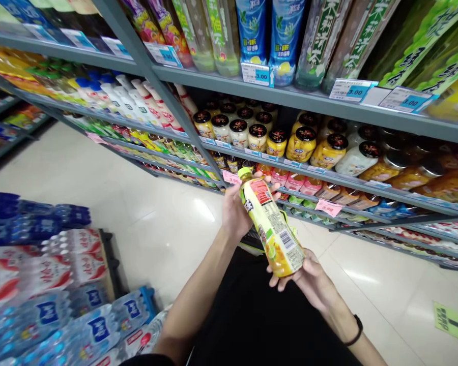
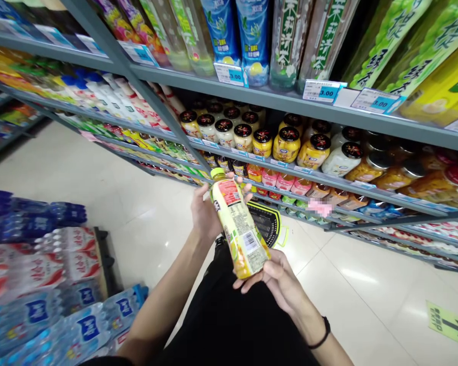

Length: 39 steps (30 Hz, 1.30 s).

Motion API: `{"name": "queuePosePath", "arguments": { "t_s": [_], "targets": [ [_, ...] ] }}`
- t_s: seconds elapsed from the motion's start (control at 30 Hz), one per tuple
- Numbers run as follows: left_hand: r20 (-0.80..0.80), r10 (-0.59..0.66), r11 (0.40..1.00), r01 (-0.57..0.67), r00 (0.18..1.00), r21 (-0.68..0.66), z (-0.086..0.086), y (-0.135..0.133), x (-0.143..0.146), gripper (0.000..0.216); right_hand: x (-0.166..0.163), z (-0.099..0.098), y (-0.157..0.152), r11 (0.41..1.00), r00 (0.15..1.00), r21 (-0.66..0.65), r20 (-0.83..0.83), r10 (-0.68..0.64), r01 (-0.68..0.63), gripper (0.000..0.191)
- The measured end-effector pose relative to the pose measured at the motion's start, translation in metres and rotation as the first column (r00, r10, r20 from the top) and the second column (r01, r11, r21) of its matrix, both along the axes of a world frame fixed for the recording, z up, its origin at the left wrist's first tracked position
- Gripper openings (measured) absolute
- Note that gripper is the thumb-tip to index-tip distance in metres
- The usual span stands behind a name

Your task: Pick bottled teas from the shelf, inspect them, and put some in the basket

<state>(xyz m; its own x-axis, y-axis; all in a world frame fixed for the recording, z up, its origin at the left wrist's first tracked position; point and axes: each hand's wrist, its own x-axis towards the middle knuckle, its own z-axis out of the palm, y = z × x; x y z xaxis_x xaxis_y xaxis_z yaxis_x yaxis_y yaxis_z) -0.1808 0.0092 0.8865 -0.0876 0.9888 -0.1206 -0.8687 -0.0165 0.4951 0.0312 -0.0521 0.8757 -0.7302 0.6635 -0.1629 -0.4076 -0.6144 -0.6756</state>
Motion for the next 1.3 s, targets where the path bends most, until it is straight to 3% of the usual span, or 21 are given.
{"name": "queuePosePath", "arguments": {
  "t_s": [0.17,0.3,0.47,0.6,0.7,0.8,0.9,0.97,1.03,1.17,1.3],
  "targets": [
    [-0.025,-0.070,0.990,0.067,0.997,-0.121,-0.008,-0.006,0.017,0.048,-0.004,0.010,-0.004,0.972,0.961,-0.119,-0.213,0.174,-0.202,0.054],
    [-0.002,-0.093,0.982,0.092,0.996,-0.165,-0.016,-0.005,0.024,0.047,-0.002,0.014,0.003,0.965,0.955,-0.105,-0.207,0.214,-0.239,0.057],
    [-0.114,0.010,1.000,-0.010,0.993,0.002,-0.010,-0.002,0.007,0.069,-0.001,0.004,0.003,0.978,0.974,-0.057,-0.119,0.192,-0.199,0.049],
    [-0.292,-0.041,0.982,0.092,0.956,0.164,0.005,-0.010,-0.007,0.062,-0.007,-0.017,-0.001,0.985,0.986,-0.085,-0.084,0.143,-0.150,0.048],
    [-0.422,-0.111,0.921,0.252,0.900,0.297,0.014,-0.018,-0.009,0.052,-0.007,-0.031,0.002,0.984,0.984,-0.026,-0.015,0.178,-0.179,0.054],
    [-0.461,-0.214,0.823,0.413,0.862,0.390,0.022,-0.025,-0.009,0.052,-0.003,-0.042,0.005,0.965,0.967,0.060,0.026,0.255,-0.256,0.063],
    [-0.513,-0.291,0.719,0.538,0.807,0.439,0.029,-0.029,-0.008,0.057,0.000,-0.050,0.004,0.956,0.964,0.121,0.054,0.261,-0.265,0.072],
    [-0.554,-0.300,0.684,0.580,0.776,0.442,0.032,-0.030,-0.008,0.061,-0.001,-0.053,0.002,0.954,0.965,0.147,0.073,0.254,-0.262,0.073],
    [-0.569,-0.288,0.701,0.574,0.770,0.423,0.033,-0.031,-0.007,0.058,-0.002,-0.054,0.000,0.953,0.963,0.138,0.056,0.265,-0.270,0.068],
    [-0.560,-0.222,0.790,0.484,0.798,0.376,0.031,-0.032,-0.002,0.053,-0.006,-0.050,-0.002,0.955,0.954,0.061,-0.059,0.295,-0.291,0.062],
    [-0.524,-0.236,0.809,0.464,0.819,0.361,0.029,-0.033,0.002,0.052,-0.007,-0.046,-0.004,0.959,0.958,0.023,-0.047,0.284,-0.283,0.065]
  ]
}}
